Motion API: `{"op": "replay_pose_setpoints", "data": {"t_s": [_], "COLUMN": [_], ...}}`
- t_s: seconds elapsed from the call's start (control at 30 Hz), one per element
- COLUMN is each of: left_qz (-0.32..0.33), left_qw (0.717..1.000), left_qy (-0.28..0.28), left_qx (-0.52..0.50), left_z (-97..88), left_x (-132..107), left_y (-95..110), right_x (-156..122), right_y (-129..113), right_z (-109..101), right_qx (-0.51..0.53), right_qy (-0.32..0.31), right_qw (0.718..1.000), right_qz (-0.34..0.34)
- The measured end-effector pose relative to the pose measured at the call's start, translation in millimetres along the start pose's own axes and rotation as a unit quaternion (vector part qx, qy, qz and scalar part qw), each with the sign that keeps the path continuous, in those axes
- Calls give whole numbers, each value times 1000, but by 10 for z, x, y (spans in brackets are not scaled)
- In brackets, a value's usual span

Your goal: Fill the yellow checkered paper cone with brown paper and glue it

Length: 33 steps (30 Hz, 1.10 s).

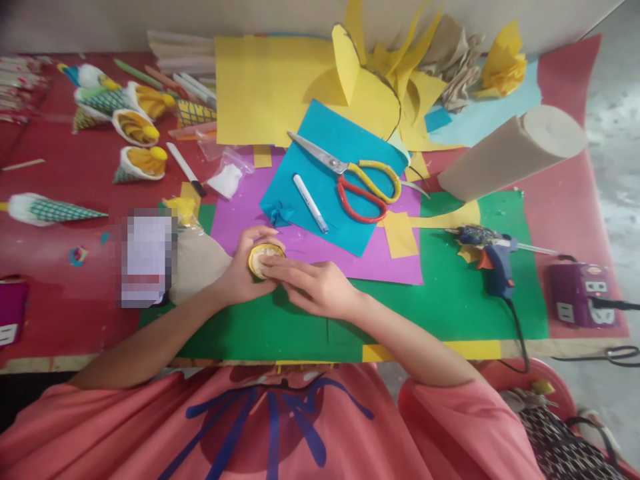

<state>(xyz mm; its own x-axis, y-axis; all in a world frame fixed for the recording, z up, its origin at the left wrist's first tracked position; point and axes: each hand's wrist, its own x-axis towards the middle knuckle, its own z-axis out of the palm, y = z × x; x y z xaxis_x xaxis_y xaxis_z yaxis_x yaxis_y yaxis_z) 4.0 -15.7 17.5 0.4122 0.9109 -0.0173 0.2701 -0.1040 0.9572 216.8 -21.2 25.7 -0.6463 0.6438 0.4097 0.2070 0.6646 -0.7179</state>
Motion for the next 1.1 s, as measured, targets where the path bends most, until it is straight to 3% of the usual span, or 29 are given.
{"op": "replay_pose_setpoints", "data": {"t_s": [0.13,0.27,0.4,0.5,0.73,0.93,1.1], "left_qz": [-28,-17,76,91,24,0,-55], "left_qw": [993,989,993,994,993,983,974], "left_qy": [-77,-103,-60,-31,-54,-92,-112], "left_qx": [-90,-102,-67,-46,-98,-158,-189], "left_z": [-4,-36,-122,-159,-109,-118,-136], "left_x": [13,37,91,129,187,198,169], "left_y": [30,30,38,44,58,87,49], "right_x": [35,80,103,105,118,122,112], "right_y": [25,11,1,22,80,98,80], "right_z": [-37,-92,-125,-117,-121,-127,-141], "right_qx": [70,159,326,402,476,551,584], "right_qy": [42,100,76,75,17,30,-5], "right_qw": [996,977,907,851,805,761,736], "right_qz": [37,102,256,329,354,341,342]}}
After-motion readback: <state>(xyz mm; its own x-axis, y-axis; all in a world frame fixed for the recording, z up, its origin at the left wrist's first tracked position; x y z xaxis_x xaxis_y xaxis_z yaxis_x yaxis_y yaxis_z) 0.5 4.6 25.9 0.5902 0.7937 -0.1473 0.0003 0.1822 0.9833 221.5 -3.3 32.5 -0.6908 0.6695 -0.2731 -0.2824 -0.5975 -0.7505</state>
